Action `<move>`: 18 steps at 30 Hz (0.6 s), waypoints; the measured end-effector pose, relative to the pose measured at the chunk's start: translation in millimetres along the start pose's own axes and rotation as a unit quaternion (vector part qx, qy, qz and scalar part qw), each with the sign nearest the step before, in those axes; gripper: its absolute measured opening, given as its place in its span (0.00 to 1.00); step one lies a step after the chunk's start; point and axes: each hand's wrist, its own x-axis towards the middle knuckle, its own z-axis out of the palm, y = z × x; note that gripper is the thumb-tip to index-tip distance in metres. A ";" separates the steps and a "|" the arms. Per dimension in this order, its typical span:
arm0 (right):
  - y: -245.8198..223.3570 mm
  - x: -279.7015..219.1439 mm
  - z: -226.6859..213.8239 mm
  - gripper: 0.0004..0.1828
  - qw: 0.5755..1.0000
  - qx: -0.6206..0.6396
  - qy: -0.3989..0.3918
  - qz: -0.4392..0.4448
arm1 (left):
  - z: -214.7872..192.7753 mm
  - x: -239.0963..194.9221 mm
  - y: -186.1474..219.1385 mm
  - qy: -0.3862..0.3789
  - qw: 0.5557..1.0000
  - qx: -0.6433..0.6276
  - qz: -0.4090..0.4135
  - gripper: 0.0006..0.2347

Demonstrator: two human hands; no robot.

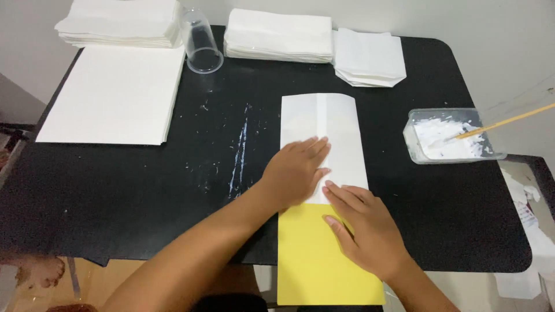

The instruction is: The person places a yellow paper template on a white sheet, folds the white sheet around the template, and uses a brush to apply white adhesive to secure the folds. The person smooths the paper and continues folding to wrap the template.

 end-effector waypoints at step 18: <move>-1.3 -0.5 -2.6 0.28 0.999 0.022 -0.020 0.039 | -9.7 79.3 -51.5 -0.076 0.994 0.024 -0.073 0.30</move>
